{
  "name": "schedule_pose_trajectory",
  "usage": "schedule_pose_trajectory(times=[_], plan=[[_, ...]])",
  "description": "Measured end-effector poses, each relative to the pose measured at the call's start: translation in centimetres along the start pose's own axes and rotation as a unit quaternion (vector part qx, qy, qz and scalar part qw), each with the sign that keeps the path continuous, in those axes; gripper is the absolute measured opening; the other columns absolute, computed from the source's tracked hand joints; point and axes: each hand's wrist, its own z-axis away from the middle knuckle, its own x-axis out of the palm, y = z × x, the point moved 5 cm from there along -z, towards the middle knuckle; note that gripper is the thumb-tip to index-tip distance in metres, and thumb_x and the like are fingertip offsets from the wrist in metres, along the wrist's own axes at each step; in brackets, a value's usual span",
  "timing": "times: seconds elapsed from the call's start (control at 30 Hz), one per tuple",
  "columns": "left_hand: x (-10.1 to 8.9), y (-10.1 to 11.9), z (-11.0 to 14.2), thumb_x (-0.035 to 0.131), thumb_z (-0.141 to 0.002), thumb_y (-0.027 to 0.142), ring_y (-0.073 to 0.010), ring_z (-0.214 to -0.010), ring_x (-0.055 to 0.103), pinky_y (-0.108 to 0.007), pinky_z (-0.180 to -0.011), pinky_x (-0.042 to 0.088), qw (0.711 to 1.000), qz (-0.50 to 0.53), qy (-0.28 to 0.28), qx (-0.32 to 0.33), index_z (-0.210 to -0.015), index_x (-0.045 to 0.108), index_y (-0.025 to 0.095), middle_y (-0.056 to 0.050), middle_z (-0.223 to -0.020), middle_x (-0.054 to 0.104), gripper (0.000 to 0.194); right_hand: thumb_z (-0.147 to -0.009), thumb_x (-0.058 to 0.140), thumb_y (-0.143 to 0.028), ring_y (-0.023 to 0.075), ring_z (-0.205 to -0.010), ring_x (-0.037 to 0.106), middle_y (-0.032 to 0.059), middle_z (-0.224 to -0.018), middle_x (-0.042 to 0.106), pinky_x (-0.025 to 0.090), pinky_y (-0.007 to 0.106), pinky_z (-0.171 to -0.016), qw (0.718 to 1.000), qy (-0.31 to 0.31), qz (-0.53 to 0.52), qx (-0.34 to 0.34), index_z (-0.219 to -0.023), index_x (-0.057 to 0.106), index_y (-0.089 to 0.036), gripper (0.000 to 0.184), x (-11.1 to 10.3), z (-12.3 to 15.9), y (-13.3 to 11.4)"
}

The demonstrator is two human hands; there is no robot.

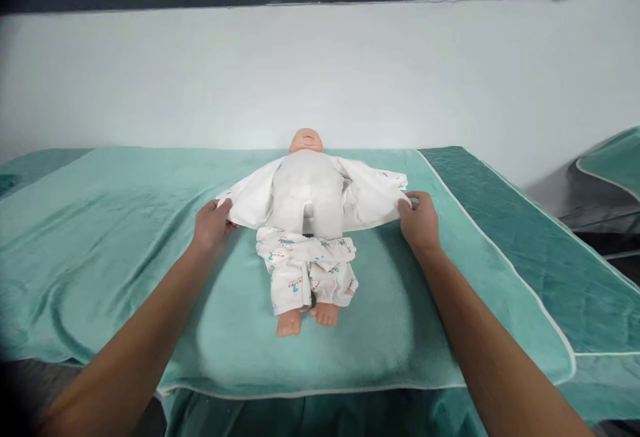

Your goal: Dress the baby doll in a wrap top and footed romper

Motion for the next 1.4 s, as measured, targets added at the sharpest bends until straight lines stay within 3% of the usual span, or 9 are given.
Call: schedule_pose_trajectory(times=[0.17, 0.3, 0.43, 0.57, 0.67, 0.8, 0.87, 1.13, 1.4], plan=[[-4.0, -0.3, -0.1, 0.052, -0.088, 0.039, -0.0178, -0.050, 0.053, -0.027, -0.053, 0.039, 0.957, -0.273, 0.046, 0.084, -0.095, 0.055, 0.020, 0.002, -0.054, 0.055, 0.020, -0.092, 0.047, -0.035, 0.0271, -0.082, 0.063, 0.0087, -0.088, 0.071, 0.042, 0.035, -0.073, 0.974, -0.057, 0.211, -0.067, -0.131, 0.058, -0.022, 0.042, -0.7, 1.3, 1.4], [-3.6, 0.0, 1.2, 0.044, -0.094, 0.038, -0.0290, -0.077, 0.066, -0.034, -0.065, 0.043, 0.870, -0.474, 0.065, 0.119, -0.111, 0.059, 0.020, -0.009, -0.076, 0.069, 0.029, -0.099, 0.035, -0.037, 0.0314, -0.090, 0.067, 0.0155, -0.103, 0.073, 0.041, 0.036, -0.071, 0.933, -0.083, 0.337, -0.096, -0.138, 0.054, -0.024, 0.046, 0.0, 3.0, 0.0], [-2.6, -0.1, 2.1, 0.041, -0.095, 0.033, -0.0350, -0.092, 0.065, -0.039, -0.070, 0.045, 0.814, -0.562, 0.064, 0.137, -0.120, 0.057, 0.019, -0.015, -0.093, 0.070, 0.033, -0.099, 0.035, -0.035, 0.0324, -0.091, 0.068, 0.0164, -0.105, 0.074, 0.039, 0.035, -0.066, 0.930, -0.065, 0.352, -0.082, -0.138, 0.054, -0.025, 0.045, -0.1, 3.3, -0.1], [-2.1, 0.3, 3.0, 0.047, -0.089, 0.021, -0.0361, -0.114, 0.056, -0.044, -0.087, 0.047, 0.812, -0.515, 0.052, 0.268, -0.111, 0.062, 0.017, -0.017, -0.107, 0.067, 0.027, -0.096, 0.041, -0.033, 0.0281, -0.085, 0.066, 0.0127, -0.100, 0.073, 0.036, 0.032, -0.062, 0.939, -0.059, 0.318, -0.115, -0.134, 0.055, -0.021, 0.043, -0.2, 3.5, 0.2], [-1.3, 0.5, 3.9, 0.050, -0.088, 0.021, -0.0317, -0.112, 0.055, -0.044, -0.095, 0.046, 0.839, -0.412, -0.021, 0.355, -0.102, 0.066, 0.017, -0.013, -0.108, 0.067, 0.021, -0.094, 0.046, -0.033, 0.0228, -0.078, 0.062, 0.0079, -0.092, 0.069, 0.037, 0.031, -0.062, 0.956, -0.065, 0.219, -0.181, -0.114, 0.061, -0.020, 0.029, 0.0, 4.5, -0.2], [0.1, -0.1, 4.7, 0.061, -0.086, 0.031, -0.0205, -0.090, 0.062, -0.034, -0.086, 0.050, 0.937, -0.188, -0.157, 0.248, -0.099, 0.069, 0.019, -0.007, -0.097, 0.068, 0.020, -0.093, 0.049, -0.032, 0.0194, -0.079, 0.059, 0.0051, -0.086, 0.063, 0.044, 0.031, -0.073, 0.939, -0.133, 0.051, -0.312, -0.089, 0.057, -0.021, 0.014, 0.9, 7.4, -2.2], [1.0, -0.4, 5.2, 0.067, -0.083, 0.036, -0.0170, -0.082, 0.062, -0.030, -0.078, 0.050, 0.957, -0.110, -0.210, 0.167, -0.102, 0.071, 0.019, -0.005, -0.096, 0.069, 0.026, -0.093, 0.052, -0.031, 0.0195, -0.084, 0.059, 0.0047, -0.088, 0.063, 0.045, 0.032, -0.078, 0.924, -0.174, -0.015, -0.341, -0.089, 0.058, -0.022, 0.012, 1.5, 9.1, -3.3], [2.5, -0.7, 6.9, 0.077, -0.075, 0.033, -0.0111, -0.069, 0.052, -0.023, -0.066, 0.040, 0.929, -0.067, -0.363, 0.038, -0.095, 0.075, 0.017, 0.000, -0.075, 0.064, 0.026, -0.093, 0.053, -0.028, 0.0159, -0.078, 0.052, 0.0004, -0.083, 0.057, 0.041, 0.029, -0.073, 0.891, -0.341, -0.216, -0.207, -0.085, 0.060, -0.021, 0.012, 3.3, 10.5, -4.5], [2.6, -1.1, 7.3, 0.074, -0.080, 0.029, -0.0121, -0.075, 0.051, -0.024, -0.070, 0.040, 0.894, -0.101, -0.433, 0.063, -0.085, 0.067, 0.017, 0.000, -0.080, 0.059, 0.015, -0.090, 0.065, -0.037, 0.0174, -0.088, 0.054, 0.0023, -0.094, 0.058, 0.044, 0.031, -0.081, 0.823, -0.481, -0.255, -0.165, -0.091, 0.062, -0.020, 0.017, 2.5, 10.0, -4.8]])
